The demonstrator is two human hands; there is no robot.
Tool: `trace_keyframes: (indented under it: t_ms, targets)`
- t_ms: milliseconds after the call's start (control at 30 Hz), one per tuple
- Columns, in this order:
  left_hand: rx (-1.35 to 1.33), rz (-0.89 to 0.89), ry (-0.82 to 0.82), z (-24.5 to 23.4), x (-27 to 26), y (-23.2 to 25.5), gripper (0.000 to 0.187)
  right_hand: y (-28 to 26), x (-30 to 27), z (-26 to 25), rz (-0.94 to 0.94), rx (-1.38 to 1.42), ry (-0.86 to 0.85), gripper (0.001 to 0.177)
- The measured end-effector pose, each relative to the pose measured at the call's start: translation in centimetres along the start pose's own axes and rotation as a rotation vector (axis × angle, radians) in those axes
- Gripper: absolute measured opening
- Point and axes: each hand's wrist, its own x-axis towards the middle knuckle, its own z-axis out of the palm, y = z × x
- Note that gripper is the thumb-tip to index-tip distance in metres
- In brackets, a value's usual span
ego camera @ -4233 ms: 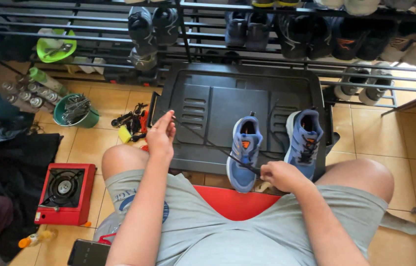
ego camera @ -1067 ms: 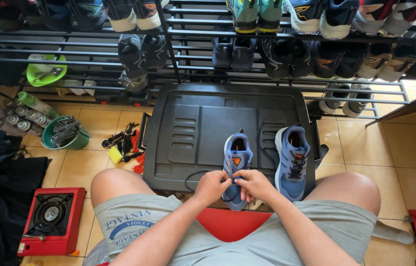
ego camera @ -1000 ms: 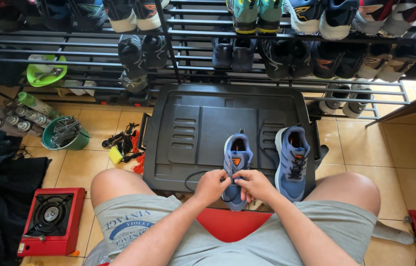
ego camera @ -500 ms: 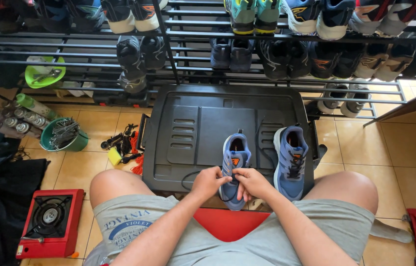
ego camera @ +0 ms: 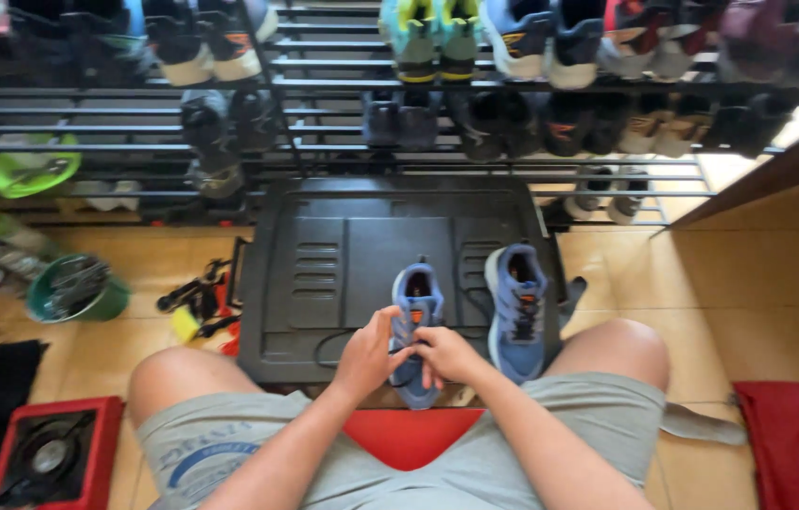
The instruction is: The person is lacing up a pair of blue sneakers and tying the shoelaces while sitting in front of a shoe rack.
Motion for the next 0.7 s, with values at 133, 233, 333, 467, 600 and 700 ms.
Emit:
trace_keyframes:
  t_ms: [133, 233, 333, 467, 600, 700]
  targets:
    - [0.128, 0.12, -0.098, 0.7, 0.0, 0.5, 0.076, -0.3, -0.5, -0.2, -0.02, -0.118, 0.022, 0.019]
    - [0.237, 0.09, -0.151, 3.0, -0.5, -0.5, 0.061, -1.8, -1.7, 0.0, -0.009, -0.167, 0.032, 0.02]
    - [0.417, 0.173, 0.054, 4.6, -0.5, -0.8, 0.046, -2.5, -2.5, 0.4, -0.061, -0.212, 0.117, 0.015]
    - [0.386, 0.15, 0.055, 5.5, -0.5, -1.1, 0.04, -4.1, -3.6, -0.9, -0.106, -0.162, 0.266, 0.017]
    - [0.358, 0.134, 0.068, 5.2, -0.6, -1.2, 0.039, -4.5, -4.3, -3.4, -0.121, -0.027, 0.436, 0.016]
    - [0.247, 0.123, -0.023, 2.7, -0.4, -0.1, 0.032, -3.6, -4.6, -2.8, -0.159, 0.007, 0.298, 0.02]
